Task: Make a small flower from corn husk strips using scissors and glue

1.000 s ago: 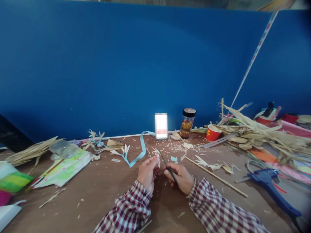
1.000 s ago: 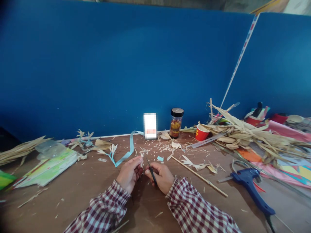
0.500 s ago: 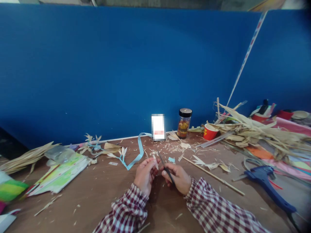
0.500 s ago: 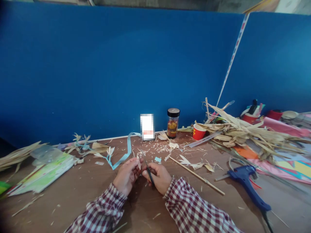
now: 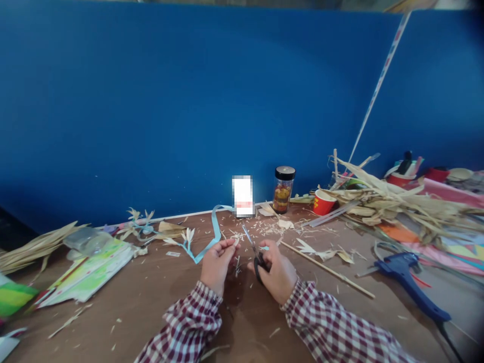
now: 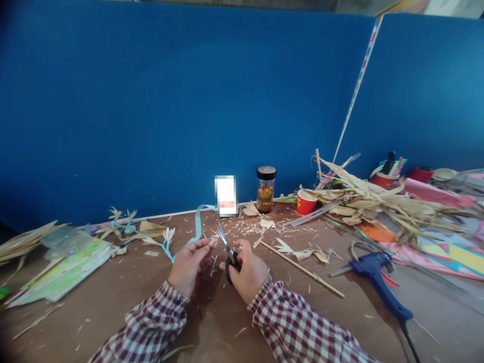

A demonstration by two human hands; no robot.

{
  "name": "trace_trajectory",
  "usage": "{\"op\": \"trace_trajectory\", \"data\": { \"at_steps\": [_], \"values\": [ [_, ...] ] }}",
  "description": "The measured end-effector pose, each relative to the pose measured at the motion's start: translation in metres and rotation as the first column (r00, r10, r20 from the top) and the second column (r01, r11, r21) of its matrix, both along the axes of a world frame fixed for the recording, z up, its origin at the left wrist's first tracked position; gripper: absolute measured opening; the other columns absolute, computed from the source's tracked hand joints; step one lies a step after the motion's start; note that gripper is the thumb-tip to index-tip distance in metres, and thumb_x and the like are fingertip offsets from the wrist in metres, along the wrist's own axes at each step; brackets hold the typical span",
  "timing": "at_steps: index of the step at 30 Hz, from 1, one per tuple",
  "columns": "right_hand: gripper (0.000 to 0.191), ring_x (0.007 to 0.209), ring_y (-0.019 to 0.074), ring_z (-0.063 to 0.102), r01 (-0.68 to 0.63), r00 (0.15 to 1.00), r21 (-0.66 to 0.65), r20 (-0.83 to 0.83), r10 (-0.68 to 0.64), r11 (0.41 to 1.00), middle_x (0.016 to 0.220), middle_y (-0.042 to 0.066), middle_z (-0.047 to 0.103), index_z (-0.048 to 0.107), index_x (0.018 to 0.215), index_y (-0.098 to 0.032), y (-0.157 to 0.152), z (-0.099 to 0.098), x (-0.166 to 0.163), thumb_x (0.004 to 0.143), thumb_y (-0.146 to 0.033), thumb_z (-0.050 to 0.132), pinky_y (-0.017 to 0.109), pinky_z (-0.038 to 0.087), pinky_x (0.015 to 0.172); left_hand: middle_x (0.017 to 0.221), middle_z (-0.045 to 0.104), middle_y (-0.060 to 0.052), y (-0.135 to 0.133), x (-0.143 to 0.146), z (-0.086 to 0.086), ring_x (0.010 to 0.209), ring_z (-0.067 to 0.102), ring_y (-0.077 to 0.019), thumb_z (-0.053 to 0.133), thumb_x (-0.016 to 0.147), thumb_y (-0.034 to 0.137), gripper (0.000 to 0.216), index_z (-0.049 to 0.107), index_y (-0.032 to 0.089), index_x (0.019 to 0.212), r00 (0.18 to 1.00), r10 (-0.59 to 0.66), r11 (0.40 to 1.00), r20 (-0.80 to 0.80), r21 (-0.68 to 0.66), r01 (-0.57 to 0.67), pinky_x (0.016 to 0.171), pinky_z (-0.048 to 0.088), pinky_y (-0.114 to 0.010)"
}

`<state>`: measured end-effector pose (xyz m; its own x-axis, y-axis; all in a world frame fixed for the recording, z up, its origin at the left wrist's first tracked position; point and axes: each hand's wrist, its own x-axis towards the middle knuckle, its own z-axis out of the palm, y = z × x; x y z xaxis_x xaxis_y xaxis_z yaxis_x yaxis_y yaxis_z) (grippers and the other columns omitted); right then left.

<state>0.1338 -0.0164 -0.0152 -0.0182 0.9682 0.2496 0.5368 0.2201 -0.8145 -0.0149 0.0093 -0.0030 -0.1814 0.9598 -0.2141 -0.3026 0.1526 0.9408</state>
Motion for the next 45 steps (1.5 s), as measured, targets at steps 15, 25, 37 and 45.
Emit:
{"op": "trace_trajectory", "data": {
  "at_steps": [15,25,37,45],
  "values": [
    [0.036,0.071,0.0167,0.056,0.021,0.999,0.014,-0.039,-0.021,1.000,0.086,0.002,0.060,0.045,0.097,-0.023,0.003,-0.007,0.004,0.066,-0.035,0.059,0.028,0.043,0.063,0.076,0.069,-0.004,-0.001,-0.006,0.013,0.069,0.063,-0.0179,0.057,0.067,0.009,0.019,0.068,0.020,0.076,0.953,-0.121,0.990,-0.277,0.031,0.135,0.056,0.045,-0.023],
    [0.043,0.089,0.0203,0.054,0.021,1.000,0.134,-0.025,-0.018,0.991,0.105,0.007,0.055,0.044,0.112,-0.019,0.004,-0.007,0.005,0.071,-0.024,0.054,0.035,0.043,0.080,0.085,0.068,-0.007,-0.006,-0.013,0.007,0.079,0.062,-0.0211,0.054,0.073,0.021,0.025,0.062,0.020,0.097,0.940,-0.131,0.987,-0.317,0.047,0.153,0.057,0.044,-0.025],
    [0.036,0.087,0.0191,0.060,-0.055,0.965,0.115,-0.250,0.082,0.992,0.102,0.006,0.062,0.050,0.115,-0.022,0.010,-0.007,0.010,0.080,-0.028,0.046,0.034,0.048,0.079,0.081,0.068,-0.003,-0.025,-0.017,0.008,0.089,0.058,-0.0186,0.066,0.063,0.015,0.017,0.069,0.025,0.076,0.901,0.155,0.945,-0.405,0.327,-0.016,0.075,0.042,-0.019],
    [0.035,0.094,0.0202,0.057,-0.059,0.998,0.117,-0.024,0.062,0.991,0.107,0.004,0.061,0.051,0.115,-0.026,0.006,-0.004,0.013,0.080,-0.030,0.046,0.035,0.044,0.084,0.044,0.050,0.000,-0.026,-0.018,0.013,0.048,0.051,-0.0103,0.052,0.075,0.040,0.036,0.058,0.020,0.046,0.995,0.033,0.961,-0.091,0.276,-0.007,0.050,0.041,-0.017]
  ]
}}
